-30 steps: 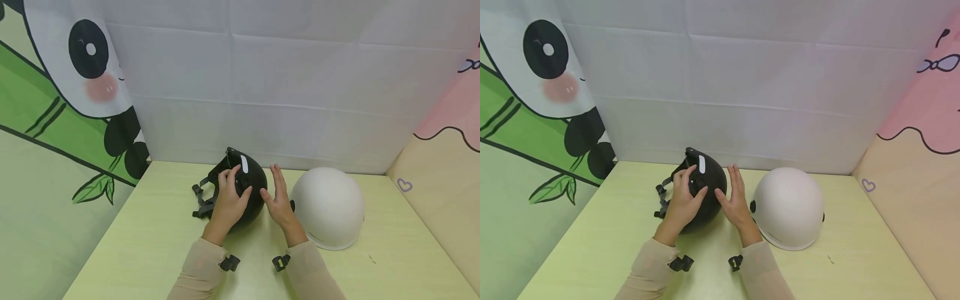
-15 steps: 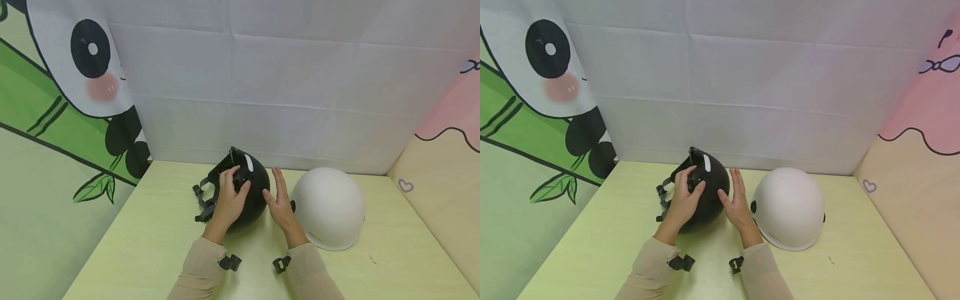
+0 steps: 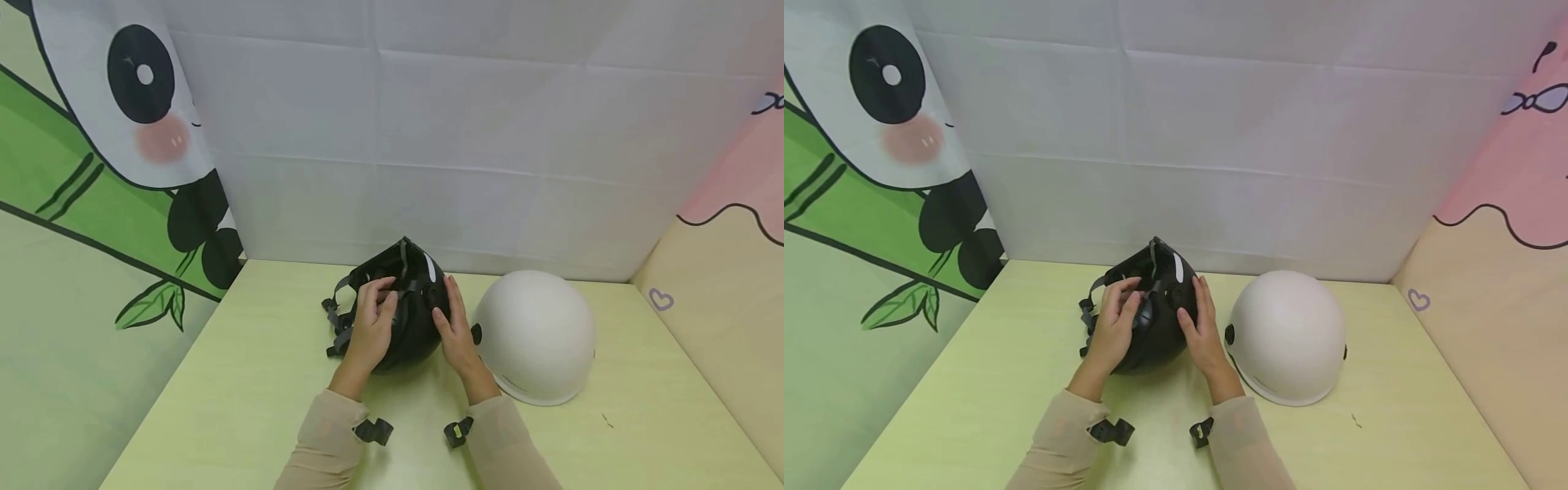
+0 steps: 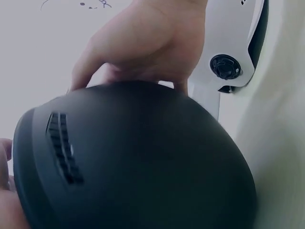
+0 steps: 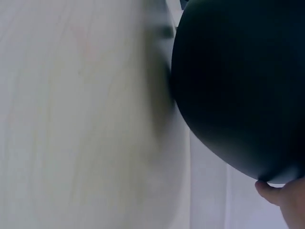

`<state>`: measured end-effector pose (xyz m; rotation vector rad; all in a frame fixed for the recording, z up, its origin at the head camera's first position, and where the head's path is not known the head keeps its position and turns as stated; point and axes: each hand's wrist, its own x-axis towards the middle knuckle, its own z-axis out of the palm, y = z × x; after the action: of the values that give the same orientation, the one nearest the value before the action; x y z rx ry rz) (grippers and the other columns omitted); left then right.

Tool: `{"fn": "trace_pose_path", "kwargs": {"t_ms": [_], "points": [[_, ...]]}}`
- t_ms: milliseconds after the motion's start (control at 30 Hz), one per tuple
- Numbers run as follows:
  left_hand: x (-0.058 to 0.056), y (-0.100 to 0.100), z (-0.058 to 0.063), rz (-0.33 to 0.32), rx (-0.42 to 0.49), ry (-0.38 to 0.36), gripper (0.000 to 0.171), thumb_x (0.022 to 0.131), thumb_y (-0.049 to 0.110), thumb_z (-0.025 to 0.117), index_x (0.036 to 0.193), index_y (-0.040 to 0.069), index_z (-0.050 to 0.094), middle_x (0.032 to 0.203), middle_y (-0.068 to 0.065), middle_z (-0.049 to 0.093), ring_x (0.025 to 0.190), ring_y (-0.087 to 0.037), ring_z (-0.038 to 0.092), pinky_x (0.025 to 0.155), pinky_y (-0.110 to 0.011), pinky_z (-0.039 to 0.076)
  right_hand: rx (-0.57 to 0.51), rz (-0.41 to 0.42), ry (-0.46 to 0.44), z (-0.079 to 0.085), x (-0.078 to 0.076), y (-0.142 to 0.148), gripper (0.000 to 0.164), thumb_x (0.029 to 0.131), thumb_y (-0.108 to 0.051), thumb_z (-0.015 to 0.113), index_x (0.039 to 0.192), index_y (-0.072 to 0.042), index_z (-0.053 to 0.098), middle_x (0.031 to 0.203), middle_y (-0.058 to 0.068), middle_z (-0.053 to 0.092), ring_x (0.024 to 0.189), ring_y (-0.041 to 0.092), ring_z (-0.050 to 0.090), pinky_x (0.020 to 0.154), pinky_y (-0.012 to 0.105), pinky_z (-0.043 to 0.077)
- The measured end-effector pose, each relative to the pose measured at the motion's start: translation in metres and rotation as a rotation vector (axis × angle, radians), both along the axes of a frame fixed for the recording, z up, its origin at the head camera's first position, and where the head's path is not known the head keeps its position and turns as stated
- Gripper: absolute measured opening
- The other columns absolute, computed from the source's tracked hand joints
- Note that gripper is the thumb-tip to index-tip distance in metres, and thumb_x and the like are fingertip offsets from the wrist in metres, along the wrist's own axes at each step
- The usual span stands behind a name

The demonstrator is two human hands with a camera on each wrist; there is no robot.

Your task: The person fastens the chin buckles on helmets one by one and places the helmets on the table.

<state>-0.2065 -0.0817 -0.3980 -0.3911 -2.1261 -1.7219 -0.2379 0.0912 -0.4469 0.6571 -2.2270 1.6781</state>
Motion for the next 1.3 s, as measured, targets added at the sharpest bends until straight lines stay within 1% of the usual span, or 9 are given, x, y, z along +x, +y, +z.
{"fn": "trace_pose_path", "kwargs": {"t_ms": [133, 333, 467, 633, 733, 867, 967, 1100, 1300], "points": [[-0.001, -0.012, -0.005, 0.017, -0.003, -0.027, 0.033, 0.104, 0.013, 0.048, 0.134, -0.001, 0.047, 0.132, -0.017, 0.037, 0.116, -0.029, 0.049, 0.098, -0.043, 0.041, -0.051, 0.028, -0.006, -0.006, -0.002, 0.003, 0.06, 0.1, -0.002, 0.039, 0.154, 0.002, 0.013, 0.159, 0.023, 0.006, 0.144, 0.039, 0.006, 0.109, 0.063, 0.007], [-0.007, -0.038, -0.013, 0.048, 0.015, -0.056, 0.035, 0.101, 0.007, 0.052, 0.134, -0.006, 0.045, 0.132, -0.023, 0.034, 0.117, -0.038, 0.046, 0.099, -0.047, 0.04, -0.089, 0.034, -0.047, -0.007, 0.0, 0.007, 0.056, 0.104, -0.011, 0.031, 0.155, -0.001, 0.011, 0.16, 0.02, 0.005, 0.145, 0.036, 0.004, 0.11, 0.06, 0.006], [-0.01, -0.056, -0.02, 0.08, -0.014, -0.112, 0.036, 0.101, 0.007, 0.052, 0.134, -0.005, 0.045, 0.13, -0.023, 0.035, 0.118, -0.038, 0.044, 0.099, -0.046, 0.04, -0.11, 0.034, -0.057, -0.008, 0.001, 0.009, 0.055, 0.104, -0.01, 0.026, 0.156, -0.003, 0.009, 0.16, 0.019, 0.006, 0.145, 0.034, 0.004, 0.111, 0.057, 0.006], [-0.014, -0.079, -0.029, 0.129, -0.03, -0.19, 0.039, 0.1, 0.01, 0.051, 0.135, -0.005, 0.044, 0.13, -0.023, 0.035, 0.118, -0.037, 0.043, 0.099, -0.046, 0.039, -0.169, 0.043, -0.073, -0.008, -0.001, 0.012, 0.052, 0.103, -0.003, 0.021, 0.153, 0.006, 0.008, 0.158, 0.025, 0.006, 0.144, 0.038, 0.003, 0.112, 0.054, 0.005], [-0.016, -0.094, -0.037, 0.165, -0.032, -0.252, 0.041, 0.1, 0.011, 0.05, 0.137, -0.004, 0.042, 0.132, -0.022, 0.034, 0.12, -0.035, 0.041, 0.101, -0.045, 0.038, -0.192, 0.032, -0.089, -0.007, -0.001, 0.015, 0.051, 0.107, -0.016, 0.019, 0.152, 0.008, 0.01, 0.157, 0.026, 0.008, 0.144, 0.038, 0.004, 0.113, 0.052, 0.005], [-0.018, -0.108, -0.049, 0.204, -0.038, -0.322, 0.041, 0.101, 0.012, 0.05, 0.138, -0.002, 0.041, 0.134, -0.021, 0.033, 0.122, -0.035, 0.04, 0.102, -0.044, 0.037, -0.183, -0.003, -0.089, -0.009, 0.0, 0.018, 0.067, 0.107, -0.043, 0.02, 0.153, 0.004, 0.012, 0.158, 0.024, 0.012, 0.144, 0.035, 0.007, 0.113, 0.05, 0.006], [-0.019, -0.112, -0.055, 0.209, -0.032, -0.349, 0.041, 0.101, 0.012, 0.05, 0.138, -0.002, 0.041, 0.134, -0.021, 0.033, 0.123, -0.035, 0.04, 0.102, -0.043, 0.037, -0.175, -0.015, -0.085, -0.011, 0.0, 0.019, 0.078, 0.103, -0.056, 0.023, 0.154, 0.003, 0.012, 0.158, 0.024, 0.012, 0.145, 0.034, 0.006, 0.113, 0.051, 0.005], [-0.02, -0.109, -0.061, 0.202, -0.022, -0.356, 0.041, 0.1, 0.012, 0.051, 0.138, -0.003, 0.041, 0.134, -0.022, 0.033, 0.122, -0.035, 0.04, 0.102, -0.044, 0.038, -0.2, -0.008, -0.101, -0.012, -0.002, 0.022, 0.088, 0.1, -0.062, 0.026, 0.153, 0.005, 0.009, 0.158, 0.025, 0.008, 0.145, 0.036, 0.003, 0.113, 0.051, 0.002], [-0.021, -0.099, -0.068, 0.176, -0.027, -0.362, 0.042, 0.1, 0.013, 0.052, 0.137, -0.004, 0.042, 0.132, -0.022, 0.035, 0.12, -0.036, 0.044, 0.1, -0.046, 0.04, -0.217, -0.021, -0.099, -0.008, -0.002, 0.027, 0.084, 0.102, -0.057, 0.027, 0.153, 0.007, 0.01, 0.158, 0.025, 0.009, 0.145, 0.035, 0.005, 0.114, 0.048, 0.003]]}}
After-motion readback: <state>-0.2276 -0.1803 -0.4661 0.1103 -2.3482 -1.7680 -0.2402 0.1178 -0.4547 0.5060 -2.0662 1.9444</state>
